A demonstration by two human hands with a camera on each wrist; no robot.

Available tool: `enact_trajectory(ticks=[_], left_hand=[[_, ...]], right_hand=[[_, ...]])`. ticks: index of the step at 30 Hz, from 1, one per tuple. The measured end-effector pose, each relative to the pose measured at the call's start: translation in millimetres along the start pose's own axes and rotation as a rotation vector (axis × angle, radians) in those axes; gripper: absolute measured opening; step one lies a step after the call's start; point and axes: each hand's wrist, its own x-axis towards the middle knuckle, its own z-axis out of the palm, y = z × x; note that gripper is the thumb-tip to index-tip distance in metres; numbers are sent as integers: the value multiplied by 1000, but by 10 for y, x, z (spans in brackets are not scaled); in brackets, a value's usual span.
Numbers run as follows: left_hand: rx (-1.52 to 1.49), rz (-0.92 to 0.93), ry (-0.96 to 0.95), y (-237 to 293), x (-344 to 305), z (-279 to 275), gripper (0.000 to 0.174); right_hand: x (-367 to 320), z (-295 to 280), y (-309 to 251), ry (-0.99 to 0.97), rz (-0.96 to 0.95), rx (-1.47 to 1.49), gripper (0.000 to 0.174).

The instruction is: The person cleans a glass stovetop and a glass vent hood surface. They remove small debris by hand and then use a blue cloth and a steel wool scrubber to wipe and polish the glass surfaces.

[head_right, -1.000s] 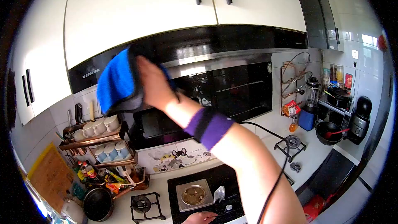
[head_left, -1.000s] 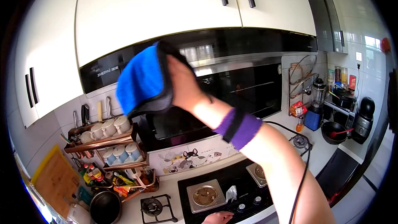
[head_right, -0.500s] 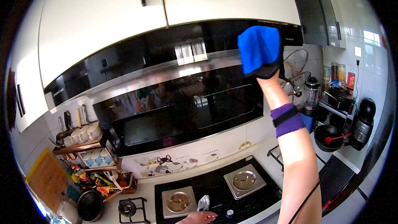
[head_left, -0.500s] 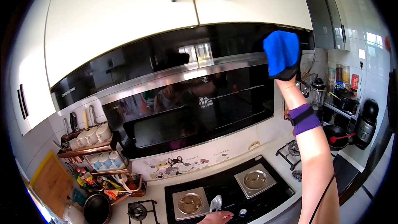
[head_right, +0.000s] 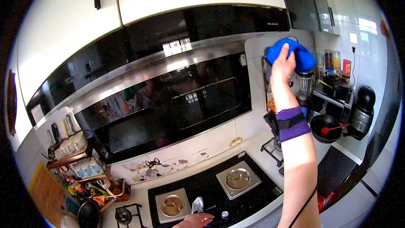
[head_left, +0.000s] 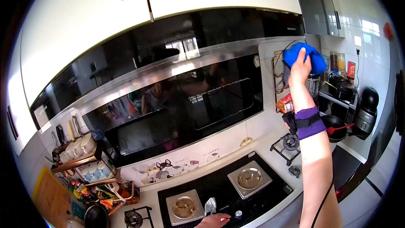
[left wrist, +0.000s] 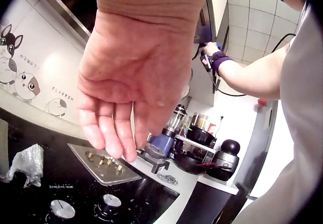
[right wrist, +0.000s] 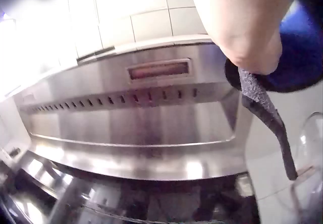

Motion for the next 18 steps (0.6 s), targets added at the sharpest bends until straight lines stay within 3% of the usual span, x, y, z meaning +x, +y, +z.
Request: enact_trajectory(ticks=[3,4,5,6,9,11,13,15,18], left_hand=[[37,-38,-48,89,-50,-105,29],[38,-39,-56,115,-59,-121,29],[39,-38,-64,142,-65,-139,29],[32,-105,-94,181,-89,-160,29],[-4,22,-20,111,-231,-155,27],[7,-18,-109,-11,-214,-194,26],[32,-110,-176,-126,-174,-200,28],[92,-92,-163,150,-86,-461,31],[103,-2,-63,283,57,-668,27]], right_hand=[[-297,356,-584,107,423,220,54],[-465,488,-1040,146,644,354,59],[-362,501,-834,48,710,602,51],[-448,519,-910,-3,742,619,46],[-1060,712,-1268,-95,855,532,35],[-1520,889,-1107,-259,870,466,34],[-2066,992,-1409,-589,507,230,34],[-2429,1230,-1444,-644,576,589,31],[-2351,1235,-1295,-680,526,565,26]])
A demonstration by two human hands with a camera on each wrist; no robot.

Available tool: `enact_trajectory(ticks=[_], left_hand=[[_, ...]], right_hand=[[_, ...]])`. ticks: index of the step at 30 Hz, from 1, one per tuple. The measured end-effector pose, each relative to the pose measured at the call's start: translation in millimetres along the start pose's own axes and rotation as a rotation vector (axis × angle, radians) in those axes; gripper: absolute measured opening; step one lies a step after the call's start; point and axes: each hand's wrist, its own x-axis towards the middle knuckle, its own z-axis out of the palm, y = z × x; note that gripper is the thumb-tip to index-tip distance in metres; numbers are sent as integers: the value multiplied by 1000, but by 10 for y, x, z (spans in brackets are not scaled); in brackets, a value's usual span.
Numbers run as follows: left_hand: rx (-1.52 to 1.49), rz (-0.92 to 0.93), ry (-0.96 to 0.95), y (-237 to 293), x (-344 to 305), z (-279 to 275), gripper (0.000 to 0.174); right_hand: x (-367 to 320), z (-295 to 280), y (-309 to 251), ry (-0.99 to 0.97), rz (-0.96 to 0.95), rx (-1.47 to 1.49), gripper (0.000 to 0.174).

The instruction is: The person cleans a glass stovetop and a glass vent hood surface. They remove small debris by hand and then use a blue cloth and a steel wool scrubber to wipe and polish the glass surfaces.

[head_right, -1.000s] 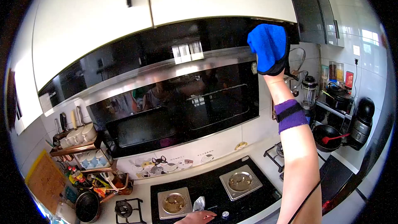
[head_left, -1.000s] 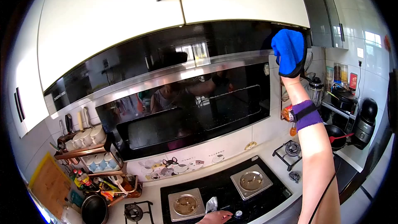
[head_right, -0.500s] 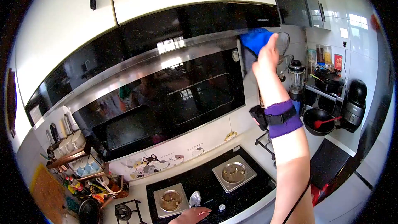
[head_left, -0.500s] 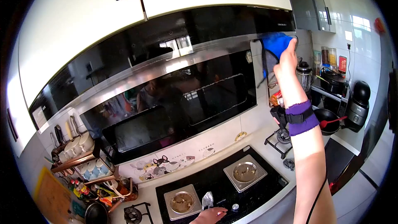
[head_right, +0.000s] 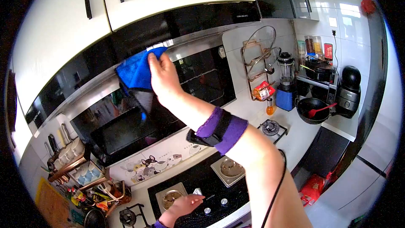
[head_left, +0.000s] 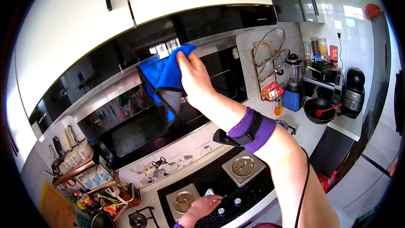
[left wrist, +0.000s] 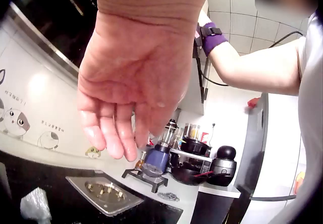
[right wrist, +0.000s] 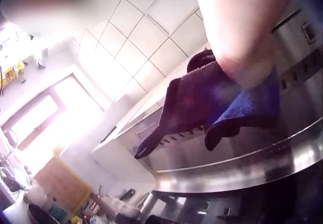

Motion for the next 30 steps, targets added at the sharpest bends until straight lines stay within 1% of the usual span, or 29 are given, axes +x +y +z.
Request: enact_trajectory(ticks=[3,4,5,6,7,9,11,12,13,15,17,18,19,21,22,24,25,26,27,28,30], left_hand=[[44,-14,66,235,102,-380,26],[58,-5,87,295,143,-489,26],[79,34,110,313,197,-539,25],[102,74,131,309,251,-574,24],[127,115,153,311,327,-615,23],[169,135,175,383,438,-704,22],[186,157,211,594,570,-884,22],[203,168,250,702,614,-973,23],[211,181,282,831,651,-1080,23],[225,206,353,1090,733,-1341,23],[174,243,410,1254,797,-1634,24],[138,276,458,1369,784,-1777,25],[103,313,513,1478,767,-1924,26],[62,334,575,1564,732,-2157,30],[-2,287,596,1662,703,-2234,31],[-129,301,634,1711,703,-2373,33],[-202,306,652,1711,714,-2442,33],[-213,350,680,1723,727,-2510,33],[-260,391,708,1693,755,-2580,33],[-294,370,735,1747,753,-2618,33],[-329,342,755,1830,747,-2682,35]], right_hand=[[159,-443,-255,83,7,-100,26],[219,-587,-359,87,6,-78,26],[284,-723,-465,89,4,-56,27],[327,-848,-553,127,0,-133,27],[426,-1012,-606,128,27,-105,26],[607,-1308,-700,159,98,-32,27],[764,-1515,-895,307,143,-44,30],[860,-1652,-1004,343,139,-18,41],[934,-1798,-1035,324,63,-77,42],[1063,-2001,-1059,401,61,-138,42],[1268,-2296,-1204,527,139,12,42],[1419,-2594,-1194,419,81,43,42],[1478,-2629,-1213,450,85,-7,42],[1525,-2614,-1145,553,-1,-67,44],[1501,-2555,-1119,555,1,-22,44],[1429,-2366,-1000,550,-4,78,46],[1262,-2086,-939,588,-25,8,44],[1185,-1909,-776,489,-31,46,44],[1086,-1681,-637,470,-48,89,43],[908,-1375,-581,489,-47,76,40],[586,-867,-468,401,-69,21,36]])
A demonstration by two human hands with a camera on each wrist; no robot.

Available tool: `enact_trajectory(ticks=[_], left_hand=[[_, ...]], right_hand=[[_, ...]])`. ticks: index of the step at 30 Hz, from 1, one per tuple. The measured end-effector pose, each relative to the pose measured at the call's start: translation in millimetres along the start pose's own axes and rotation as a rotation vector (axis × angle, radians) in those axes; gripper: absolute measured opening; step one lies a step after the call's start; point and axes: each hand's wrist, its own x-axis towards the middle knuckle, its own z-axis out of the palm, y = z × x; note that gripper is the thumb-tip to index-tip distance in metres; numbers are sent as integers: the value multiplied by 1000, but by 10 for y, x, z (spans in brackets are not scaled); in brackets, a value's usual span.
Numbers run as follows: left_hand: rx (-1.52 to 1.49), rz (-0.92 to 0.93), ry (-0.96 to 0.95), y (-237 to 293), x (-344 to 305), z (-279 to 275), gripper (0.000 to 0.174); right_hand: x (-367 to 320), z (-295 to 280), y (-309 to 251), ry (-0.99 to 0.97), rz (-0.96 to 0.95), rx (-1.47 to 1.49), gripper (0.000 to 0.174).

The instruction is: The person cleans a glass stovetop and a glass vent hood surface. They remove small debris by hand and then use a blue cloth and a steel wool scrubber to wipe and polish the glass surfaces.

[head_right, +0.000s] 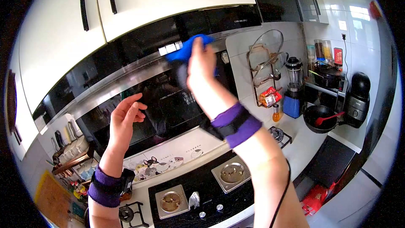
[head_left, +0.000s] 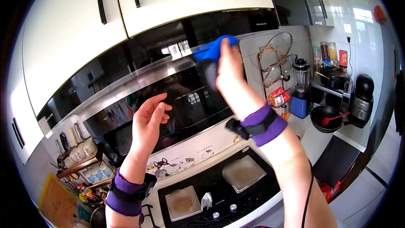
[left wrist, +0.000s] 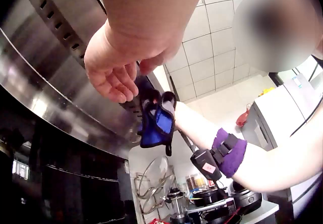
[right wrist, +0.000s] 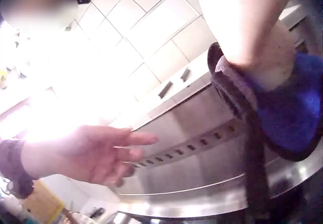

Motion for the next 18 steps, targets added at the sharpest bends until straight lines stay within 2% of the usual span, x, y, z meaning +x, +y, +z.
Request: enact_trajectory(ticks=[3,6,7,9,10,11,13,15,16,18], left_hand=[[-77,7,39,24,9,72,33],[-113,-52,198,-87,-64,60,28],[-142,-64,281,-129,-136,56,24],[-263,-66,377,-259,-181,-34,25],[-215,-53,351,-262,-212,-69,22],[-178,-91,334,-224,-248,-91,19],[-148,-64,259,-212,-246,-80,16],[-227,-14,186,-193,-218,17,17],[-187,-2,154,-171,-215,64,18],[-135,14,96,-143,-198,178,19]], right_hand=[[-669,527,282,-106,-53,-94,31],[-1100,863,393,-236,12,-19,32],[-1194,942,473,-268,-99,-175,35],[-1309,1066,552,-296,-50,-130,37],[-1298,1044,533,-312,-44,-175,36],[-1279,977,497,-361,85,-161,37],[-1128,855,538,-366,35,-224,37],[-868,631,363,-316,157,-126,35],[-764,533,189,-292,157,-53,33],[-417,217,62,-311,160,-196,31]])
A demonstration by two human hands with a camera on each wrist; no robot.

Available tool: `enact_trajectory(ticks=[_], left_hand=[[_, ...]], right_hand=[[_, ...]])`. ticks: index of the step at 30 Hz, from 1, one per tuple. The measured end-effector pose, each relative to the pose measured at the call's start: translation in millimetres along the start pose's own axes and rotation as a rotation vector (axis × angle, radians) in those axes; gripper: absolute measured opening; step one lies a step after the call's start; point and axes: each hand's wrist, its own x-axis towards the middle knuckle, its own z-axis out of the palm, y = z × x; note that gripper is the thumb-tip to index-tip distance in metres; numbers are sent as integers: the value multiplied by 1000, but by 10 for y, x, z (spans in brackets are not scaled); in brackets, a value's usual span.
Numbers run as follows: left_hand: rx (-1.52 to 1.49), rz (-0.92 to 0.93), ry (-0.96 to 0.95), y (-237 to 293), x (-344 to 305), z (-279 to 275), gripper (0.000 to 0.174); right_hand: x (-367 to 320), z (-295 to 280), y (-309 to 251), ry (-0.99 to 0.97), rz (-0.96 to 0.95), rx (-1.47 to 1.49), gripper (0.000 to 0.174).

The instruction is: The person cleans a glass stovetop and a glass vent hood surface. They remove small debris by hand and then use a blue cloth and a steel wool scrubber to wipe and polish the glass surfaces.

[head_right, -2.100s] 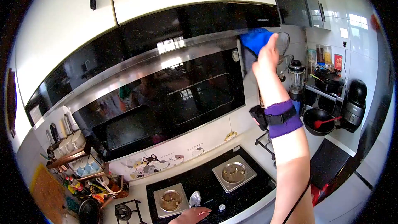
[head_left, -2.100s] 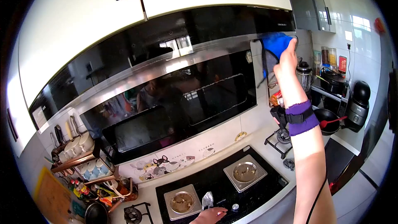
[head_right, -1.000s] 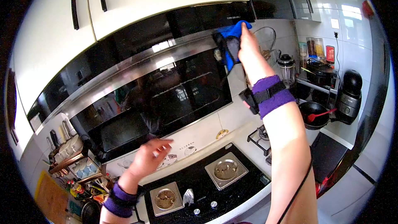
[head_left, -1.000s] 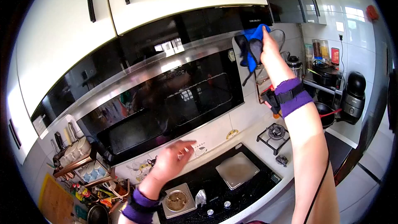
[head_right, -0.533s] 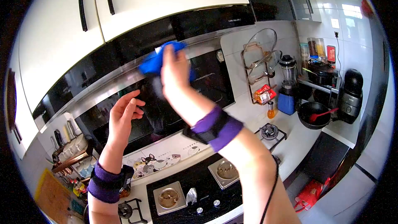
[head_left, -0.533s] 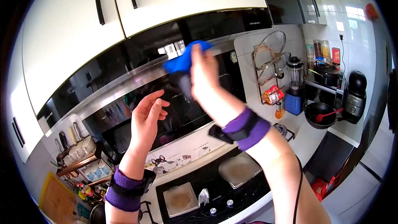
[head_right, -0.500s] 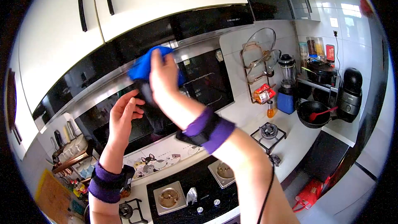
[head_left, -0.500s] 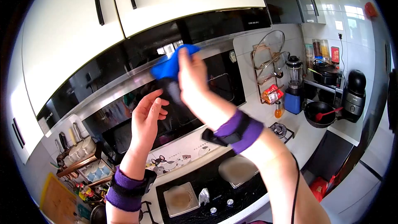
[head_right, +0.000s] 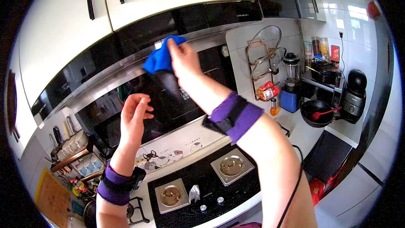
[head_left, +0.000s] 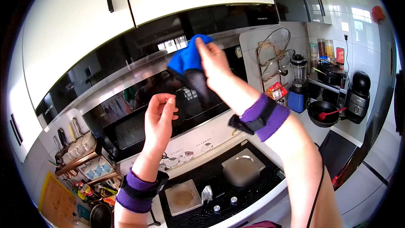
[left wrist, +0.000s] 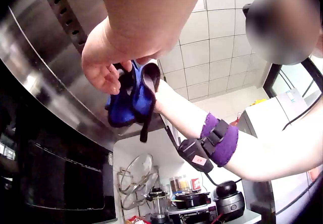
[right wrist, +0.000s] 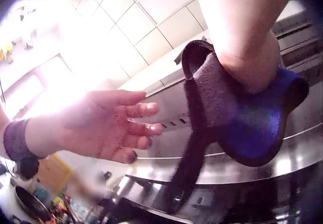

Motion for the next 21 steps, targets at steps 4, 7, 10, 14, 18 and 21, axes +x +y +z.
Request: enact_trajectory(ticks=[4,7,10,14,18,21], left_hand=[[-32,-36,-69,-206,-37,194,18],[-96,-137,-109,-519,-180,423,29],[-252,-379,-178,-740,-393,767,58],[-410,-655,-110,-1472,-759,1117,59],[-299,-868,-27,-1990,-1308,1124,45],[-342,-952,99,-2269,-1709,928,42]], right_hand=[[214,-604,-248,124,-36,82,34],[21,-905,-168,68,-5,-192,35],[-570,-1267,282,-158,227,-490,41],[-1533,-1596,975,-301,622,-454,56],[-2069,-1989,1110,-283,873,-386,48],[-2497,-2772,1572,-421,541,-725,32]])
